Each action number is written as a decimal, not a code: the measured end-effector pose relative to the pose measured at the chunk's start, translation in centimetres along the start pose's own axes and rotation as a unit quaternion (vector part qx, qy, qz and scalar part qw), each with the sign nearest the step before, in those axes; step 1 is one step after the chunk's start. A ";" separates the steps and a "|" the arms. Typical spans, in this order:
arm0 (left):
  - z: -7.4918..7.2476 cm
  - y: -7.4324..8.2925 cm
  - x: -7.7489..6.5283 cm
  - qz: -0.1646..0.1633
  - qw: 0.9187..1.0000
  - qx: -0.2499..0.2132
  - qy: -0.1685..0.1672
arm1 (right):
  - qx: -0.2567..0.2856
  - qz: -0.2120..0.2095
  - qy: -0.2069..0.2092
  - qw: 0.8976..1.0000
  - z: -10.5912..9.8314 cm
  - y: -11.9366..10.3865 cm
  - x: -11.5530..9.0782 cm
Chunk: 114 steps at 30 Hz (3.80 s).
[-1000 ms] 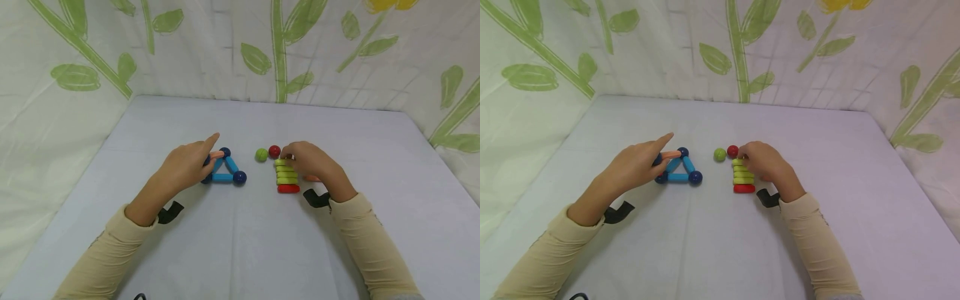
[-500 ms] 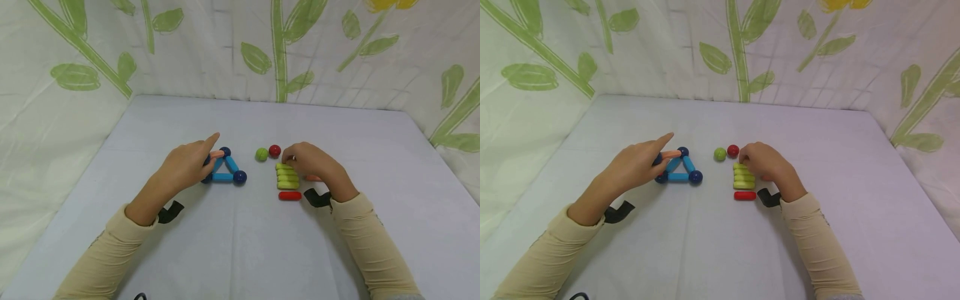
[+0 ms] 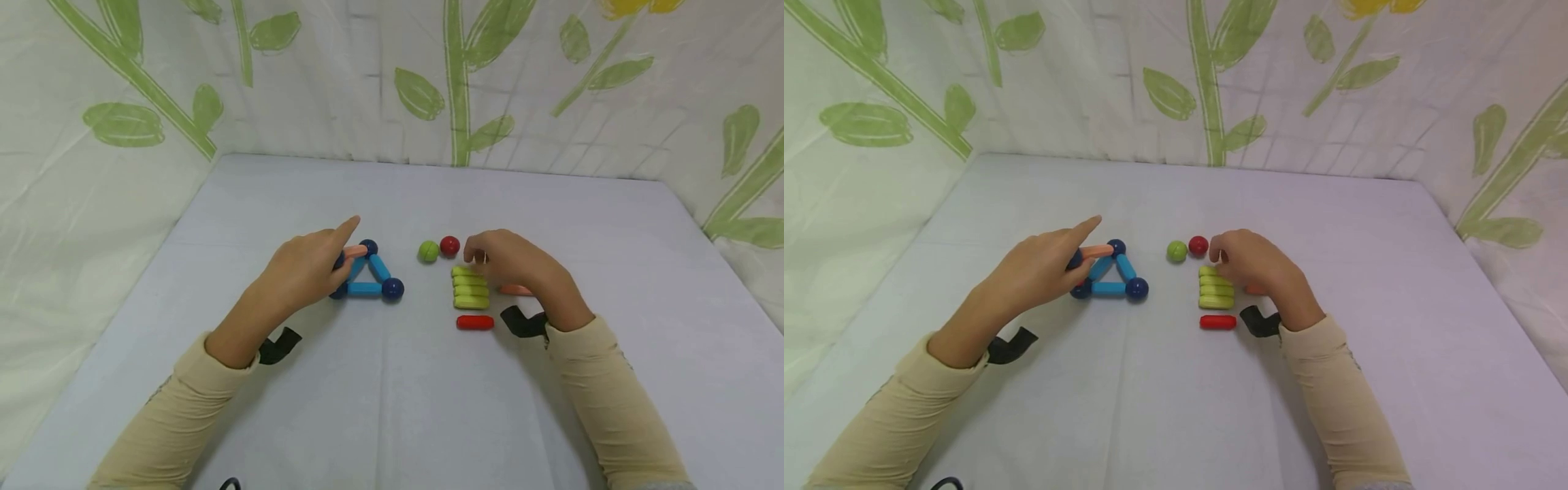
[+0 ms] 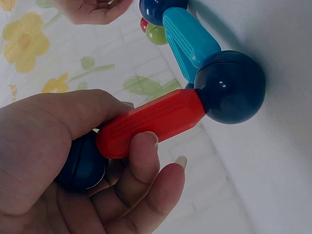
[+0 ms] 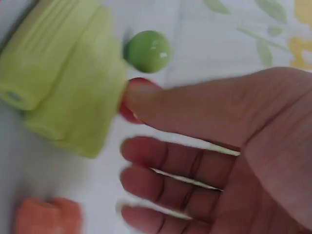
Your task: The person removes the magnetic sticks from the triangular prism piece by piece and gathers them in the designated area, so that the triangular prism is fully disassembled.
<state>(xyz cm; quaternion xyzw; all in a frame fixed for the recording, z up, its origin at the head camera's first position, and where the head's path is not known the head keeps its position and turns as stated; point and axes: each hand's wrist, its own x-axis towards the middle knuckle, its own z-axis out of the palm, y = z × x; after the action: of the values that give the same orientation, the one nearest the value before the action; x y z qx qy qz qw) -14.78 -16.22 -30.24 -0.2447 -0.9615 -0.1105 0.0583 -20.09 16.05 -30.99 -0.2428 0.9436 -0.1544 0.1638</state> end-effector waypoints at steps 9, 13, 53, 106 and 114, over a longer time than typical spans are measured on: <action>0.1 -0.1 0.0 0.003 1.000 0.000 0.004 | -0.049 0.053 -0.130 0.989 0.4 -2.5 -1.7; 0.1 -0.1 0.0 0.003 1.000 -0.005 0.002 | -0.061 0.037 -0.115 0.991 0.3 -2.6 -2.0; 0.7 -3.3 0.7 0.047 0.944 -0.305 -0.116 | 0.081 -0.266 0.196 0.940 4.3 -13.0 4.2; 0.2 -1.4 0.5 -0.041 0.966 -0.221 -0.130 | 0.056 0.037 0.030 0.997 -1.8 3.5 3.5; 0.0 -0.8 0.2 -0.028 0.971 -0.206 -0.117 | 0.058 0.055 0.012 0.997 -1.1 3.3 4.0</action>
<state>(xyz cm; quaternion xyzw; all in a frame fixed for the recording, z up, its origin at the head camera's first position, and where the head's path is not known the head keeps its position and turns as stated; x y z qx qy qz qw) -15.35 -16.78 -30.36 -0.2358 -0.9248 -0.2780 -0.1089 -25.12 17.01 -32.19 -0.1785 0.9468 -0.2026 0.1750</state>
